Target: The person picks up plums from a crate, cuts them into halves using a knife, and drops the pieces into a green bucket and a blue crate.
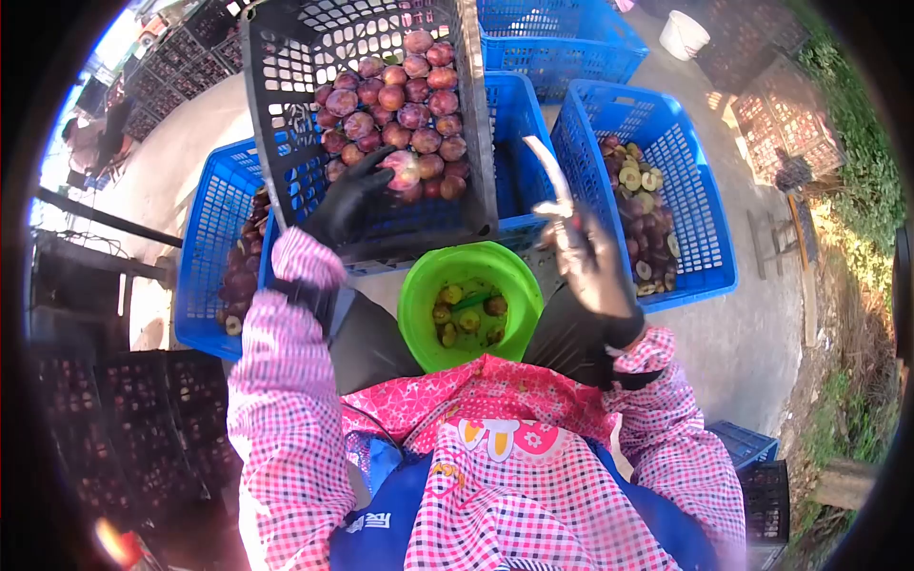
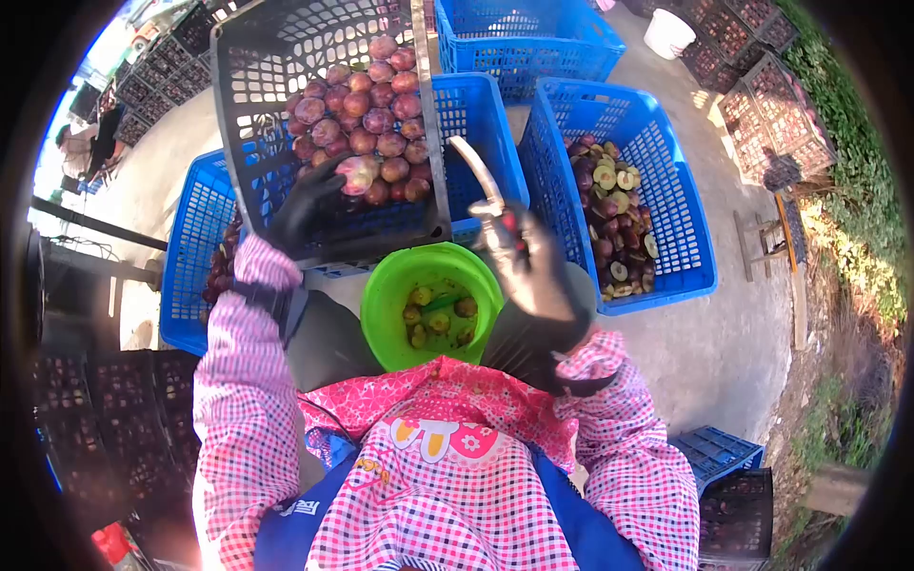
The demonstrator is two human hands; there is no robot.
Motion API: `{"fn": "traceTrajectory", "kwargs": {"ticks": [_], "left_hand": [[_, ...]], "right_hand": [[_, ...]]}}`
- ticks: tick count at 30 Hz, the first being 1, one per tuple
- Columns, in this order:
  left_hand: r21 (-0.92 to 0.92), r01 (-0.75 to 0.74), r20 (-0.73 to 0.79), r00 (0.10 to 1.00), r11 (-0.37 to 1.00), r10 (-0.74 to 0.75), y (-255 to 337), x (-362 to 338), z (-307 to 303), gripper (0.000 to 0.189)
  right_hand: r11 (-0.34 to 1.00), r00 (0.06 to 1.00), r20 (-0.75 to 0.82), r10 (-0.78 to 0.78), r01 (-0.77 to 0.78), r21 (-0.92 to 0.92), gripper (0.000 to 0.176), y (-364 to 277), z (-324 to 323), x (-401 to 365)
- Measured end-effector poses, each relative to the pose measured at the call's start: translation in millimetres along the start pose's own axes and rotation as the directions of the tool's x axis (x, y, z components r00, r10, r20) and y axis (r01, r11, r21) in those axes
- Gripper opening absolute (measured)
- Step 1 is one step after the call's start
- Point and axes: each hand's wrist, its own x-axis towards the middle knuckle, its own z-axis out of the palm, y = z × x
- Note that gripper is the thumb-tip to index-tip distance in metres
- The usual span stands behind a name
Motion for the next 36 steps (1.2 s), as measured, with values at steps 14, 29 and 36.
{"fn": "traceTrajectory", "kwargs": {"ticks": [14,29,36], "left_hand": [[-0.482,-0.064,0.058,0.993,0.874,0.105,-94,-190,120,0.046],[-0.213,-0.238,0.025,0.968,0.947,0.249,-78,-205,138,0.049],[-0.25,-0.029,0.363,0.924,0.968,0.121,-82,-180,105,0.052]], "right_hand": [[0.906,0.972,0.226,-0.066,0.153,-0.395,0.021,-10,82,-81],[0.806,0.978,0.196,-0.073,0.174,-0.565,0.027,-12,82,-96],[0.915,0.863,0.375,0.339,-0.396,0.084,0.028,22,54,-91]]}}
